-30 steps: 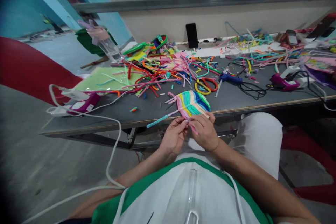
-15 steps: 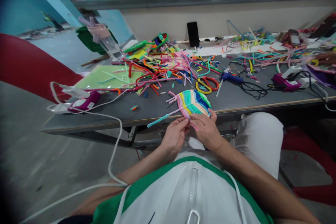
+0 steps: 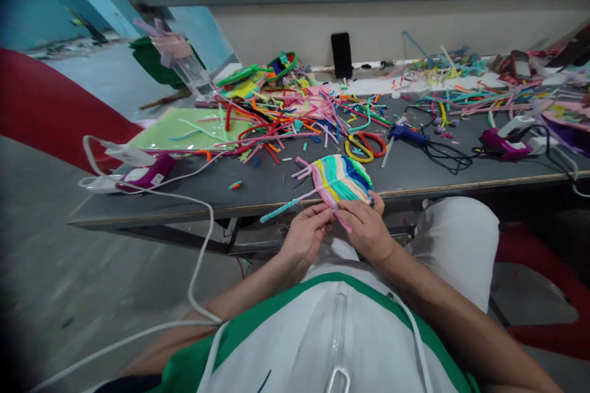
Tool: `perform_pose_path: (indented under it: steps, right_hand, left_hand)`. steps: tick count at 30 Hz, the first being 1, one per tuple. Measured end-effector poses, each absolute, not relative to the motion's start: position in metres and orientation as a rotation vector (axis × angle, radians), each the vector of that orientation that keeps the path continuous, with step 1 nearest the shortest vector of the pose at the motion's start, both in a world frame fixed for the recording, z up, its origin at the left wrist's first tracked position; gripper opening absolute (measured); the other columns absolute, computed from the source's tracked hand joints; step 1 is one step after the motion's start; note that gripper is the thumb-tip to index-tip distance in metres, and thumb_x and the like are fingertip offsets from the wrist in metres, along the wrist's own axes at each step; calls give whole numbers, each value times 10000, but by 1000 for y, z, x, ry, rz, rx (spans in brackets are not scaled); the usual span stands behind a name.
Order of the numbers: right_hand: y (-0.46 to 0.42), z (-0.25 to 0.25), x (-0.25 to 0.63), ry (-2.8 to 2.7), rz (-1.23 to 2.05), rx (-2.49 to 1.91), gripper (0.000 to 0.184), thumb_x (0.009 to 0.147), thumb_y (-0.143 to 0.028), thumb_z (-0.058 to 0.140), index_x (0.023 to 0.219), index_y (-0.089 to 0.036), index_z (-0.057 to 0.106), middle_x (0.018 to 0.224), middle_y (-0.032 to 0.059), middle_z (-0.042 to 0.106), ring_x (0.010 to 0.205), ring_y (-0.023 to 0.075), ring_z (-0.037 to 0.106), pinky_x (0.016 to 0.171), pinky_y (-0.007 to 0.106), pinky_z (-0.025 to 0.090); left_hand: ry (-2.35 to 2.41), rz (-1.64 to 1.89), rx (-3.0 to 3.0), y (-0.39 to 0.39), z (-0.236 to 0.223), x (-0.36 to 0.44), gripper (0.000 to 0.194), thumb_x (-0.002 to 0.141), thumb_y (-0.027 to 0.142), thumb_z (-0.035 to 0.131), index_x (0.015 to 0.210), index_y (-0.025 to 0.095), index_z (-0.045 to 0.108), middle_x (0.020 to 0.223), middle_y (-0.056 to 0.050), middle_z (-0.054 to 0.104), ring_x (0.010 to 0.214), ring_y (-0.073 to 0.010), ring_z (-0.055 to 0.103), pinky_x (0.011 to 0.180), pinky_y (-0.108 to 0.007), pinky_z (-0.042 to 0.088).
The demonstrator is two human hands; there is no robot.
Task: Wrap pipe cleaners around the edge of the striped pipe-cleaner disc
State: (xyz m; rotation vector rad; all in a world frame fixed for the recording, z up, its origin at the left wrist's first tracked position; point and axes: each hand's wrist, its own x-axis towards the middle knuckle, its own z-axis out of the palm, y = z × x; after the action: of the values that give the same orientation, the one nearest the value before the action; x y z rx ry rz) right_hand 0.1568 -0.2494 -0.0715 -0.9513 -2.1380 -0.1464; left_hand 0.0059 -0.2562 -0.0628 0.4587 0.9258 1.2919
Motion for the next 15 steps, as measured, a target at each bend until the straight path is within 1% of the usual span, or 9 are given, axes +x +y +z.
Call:
perform_pose_path:
  steps: [4, 10, 15]
  right_hand:
    - [-247, -71, 155, -2100, -112, -951, 167, 832, -128, 549, 940, -227, 630, 1041, 39, 698, 944, 170, 643, 1063, 466, 193]
    - [-245, -66, 149, -2085, -88, -1034, 64, 834, -164, 552, 850, -201, 603, 924, 29, 705, 887, 169, 642, 1060, 468, 190]
    - [-244, -59, 145, -2085, -53, -1180, 67, 841, -196, 530, 808, -183, 586, 874, 39, 687, 881, 176, 626, 1053, 446, 204]
  left_hand:
    - [923, 1309, 450, -256, -64, 7, 230, 562, 174, 779, 752, 116, 663, 667, -23, 653, 599, -100, 571, 588, -222, 402]
    - [919, 1333, 438, -255, -70, 9, 247, 544, 165, 788, 741, 113, 648, 645, -23, 653, 587, -106, 580, 635, -250, 432]
    - [888, 1330, 426, -256, -70, 9, 254, 530, 160, 793, 736, 109, 654, 663, -32, 671, 611, -106, 594, 667, -247, 449]
